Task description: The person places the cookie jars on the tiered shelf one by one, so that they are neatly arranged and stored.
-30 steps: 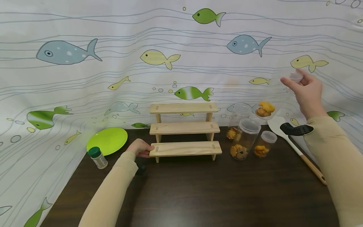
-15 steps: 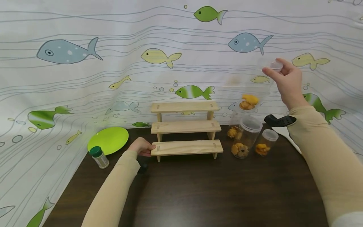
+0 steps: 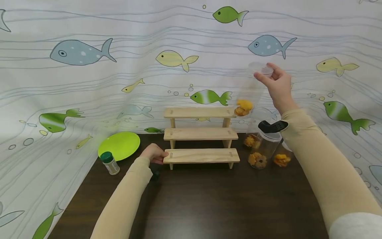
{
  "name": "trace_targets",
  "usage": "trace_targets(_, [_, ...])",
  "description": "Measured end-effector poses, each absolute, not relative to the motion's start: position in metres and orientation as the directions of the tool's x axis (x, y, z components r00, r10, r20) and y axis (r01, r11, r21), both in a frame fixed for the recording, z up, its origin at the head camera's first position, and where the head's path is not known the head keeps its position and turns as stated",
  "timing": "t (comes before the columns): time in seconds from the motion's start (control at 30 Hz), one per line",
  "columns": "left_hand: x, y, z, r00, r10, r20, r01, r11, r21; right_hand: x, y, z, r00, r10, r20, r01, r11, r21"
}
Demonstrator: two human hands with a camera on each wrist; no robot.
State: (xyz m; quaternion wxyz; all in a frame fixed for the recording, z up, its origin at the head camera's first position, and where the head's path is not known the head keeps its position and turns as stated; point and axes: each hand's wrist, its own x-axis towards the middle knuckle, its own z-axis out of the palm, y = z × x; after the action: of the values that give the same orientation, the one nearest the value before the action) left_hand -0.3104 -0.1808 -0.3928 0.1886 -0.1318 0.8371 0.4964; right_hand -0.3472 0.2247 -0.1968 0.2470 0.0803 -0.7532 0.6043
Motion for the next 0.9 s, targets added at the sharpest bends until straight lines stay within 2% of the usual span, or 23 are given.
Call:
trace_targets(0.63, [-0.311, -0.182, -0.388, -0.901, -0.068, -0.428, -0.406, 0.477, 0.780, -0.384, 0.136, -0.203, -0.870, 0.054, 0.490, -0.478, 0.154, -0.865])
trace_targets(0.9, [-0.310, -0.179, -0.391, -0.896, -0.062, -0.440, -0.412, 0.487, 0.770, -0.395, 0.102, -0.210, -0.887, 0.038, 0.460, -0.449, 0.159, -0.879])
